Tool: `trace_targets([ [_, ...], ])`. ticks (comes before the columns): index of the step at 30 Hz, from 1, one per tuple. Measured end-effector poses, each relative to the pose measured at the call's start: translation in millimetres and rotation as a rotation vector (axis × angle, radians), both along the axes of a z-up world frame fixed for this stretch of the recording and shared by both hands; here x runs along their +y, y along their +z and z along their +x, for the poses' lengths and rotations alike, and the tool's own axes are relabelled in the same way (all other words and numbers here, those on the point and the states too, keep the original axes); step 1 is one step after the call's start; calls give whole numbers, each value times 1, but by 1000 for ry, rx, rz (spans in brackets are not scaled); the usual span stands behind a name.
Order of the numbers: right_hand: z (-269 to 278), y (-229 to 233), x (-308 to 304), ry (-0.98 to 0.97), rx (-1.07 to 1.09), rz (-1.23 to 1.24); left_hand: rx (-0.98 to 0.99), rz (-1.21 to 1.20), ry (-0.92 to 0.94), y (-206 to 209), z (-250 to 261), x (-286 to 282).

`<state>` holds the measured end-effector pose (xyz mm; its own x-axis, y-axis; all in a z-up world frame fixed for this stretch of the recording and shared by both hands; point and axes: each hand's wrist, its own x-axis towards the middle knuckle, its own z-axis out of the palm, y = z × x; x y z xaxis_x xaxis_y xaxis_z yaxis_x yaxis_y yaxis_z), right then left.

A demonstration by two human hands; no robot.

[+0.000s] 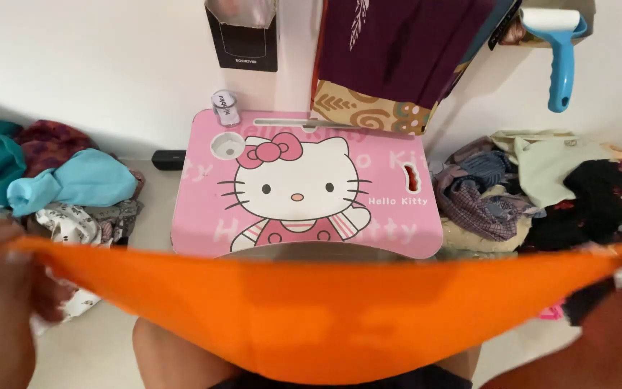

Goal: The person spreads out an orange hijab on a small table, folds it, and then uses a lint roller to remove lint from the fabric.

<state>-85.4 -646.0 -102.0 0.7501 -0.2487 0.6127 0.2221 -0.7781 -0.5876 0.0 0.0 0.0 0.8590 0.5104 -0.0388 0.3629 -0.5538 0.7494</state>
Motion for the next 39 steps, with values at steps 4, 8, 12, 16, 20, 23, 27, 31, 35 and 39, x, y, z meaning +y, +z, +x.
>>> trace_targets([
  [4, 131, 50, 103, -140, -438, 406, -391, -175, -189, 19, 66, -62],
  [8, 220, -3, 111, 59, -399, 854, -369, -220, -263, -57, 163, -65],
  [12, 307, -100, 94, 40, -337, 915, -583, -204, -318, -167, 248, -63],
  [16, 364, -170, 92, -28, -265, 893, -605, -174, -248, -196, 281, -88],
  [20, 401, -213, 93, -71, -306, 822, -678, -109, -204, -222, 309, -100],
  [23, 415, -216, 94, -75, -334, 737, -752, -73, -203, -240, 323, -103],
  [27, 422, -226, 85, -36, -314, 708, -872, -25, -205, -250, 326, -100],
  [31, 384, -191, 84, 9, -275, 829, -942, -25, -199, -223, 300, -92],
  [35, 313, -139, 89, 6, -259, 967, -1055, -47, -277, -199, 254, -81],
  [39, 221, -93, 101, -109, -261, 1163, -1045, 86, -280, -172, 175, -80],
])
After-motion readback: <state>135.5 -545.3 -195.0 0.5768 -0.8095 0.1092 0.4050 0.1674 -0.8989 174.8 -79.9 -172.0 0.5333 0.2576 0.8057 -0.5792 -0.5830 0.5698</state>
